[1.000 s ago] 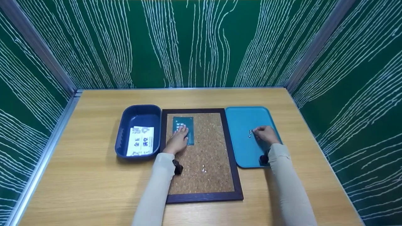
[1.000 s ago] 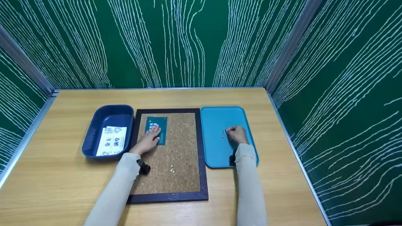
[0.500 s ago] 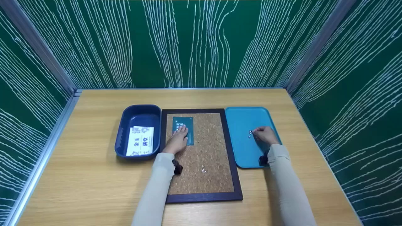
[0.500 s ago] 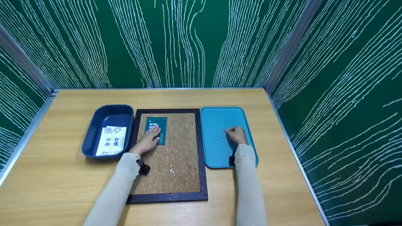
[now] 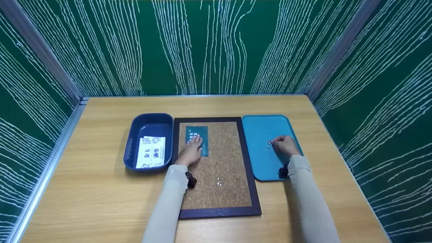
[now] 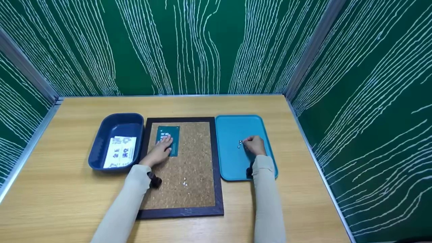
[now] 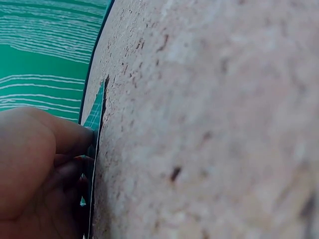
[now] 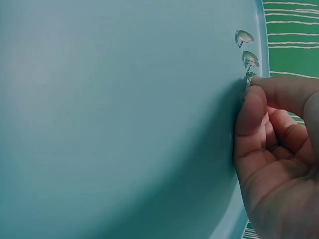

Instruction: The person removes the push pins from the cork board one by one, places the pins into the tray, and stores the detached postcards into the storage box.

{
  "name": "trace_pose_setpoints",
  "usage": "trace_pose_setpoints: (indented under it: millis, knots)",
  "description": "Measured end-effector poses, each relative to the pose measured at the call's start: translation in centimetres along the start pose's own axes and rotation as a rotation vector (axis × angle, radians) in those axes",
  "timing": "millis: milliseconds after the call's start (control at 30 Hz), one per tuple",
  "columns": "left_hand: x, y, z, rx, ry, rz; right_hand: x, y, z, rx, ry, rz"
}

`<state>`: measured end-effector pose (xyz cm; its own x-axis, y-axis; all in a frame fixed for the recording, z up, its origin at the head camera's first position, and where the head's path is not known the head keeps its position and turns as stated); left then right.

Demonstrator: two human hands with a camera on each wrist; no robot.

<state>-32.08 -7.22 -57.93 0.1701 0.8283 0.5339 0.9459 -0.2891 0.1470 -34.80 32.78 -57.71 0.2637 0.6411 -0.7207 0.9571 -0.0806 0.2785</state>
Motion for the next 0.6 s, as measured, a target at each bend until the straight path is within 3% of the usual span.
trace_pose_setpoints:
  millis: [600]
  knots:
    - [-0.05,0.10,-0.04,0.001,0.019,0.005,-0.12,0.33,0.00,0.015,-0.013,-0.005]
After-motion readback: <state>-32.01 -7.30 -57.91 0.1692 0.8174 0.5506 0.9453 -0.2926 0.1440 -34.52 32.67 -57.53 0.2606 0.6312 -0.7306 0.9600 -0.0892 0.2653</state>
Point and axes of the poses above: each hand's wrist, its own y-axis away from the middle knuckle, its own z-axis out of the palm, x = y × z, the point moved 1 cm from there along -y, towards the middle knuckle, and after that the axes turned 2 degrees about -z, right-handed, at the moved point
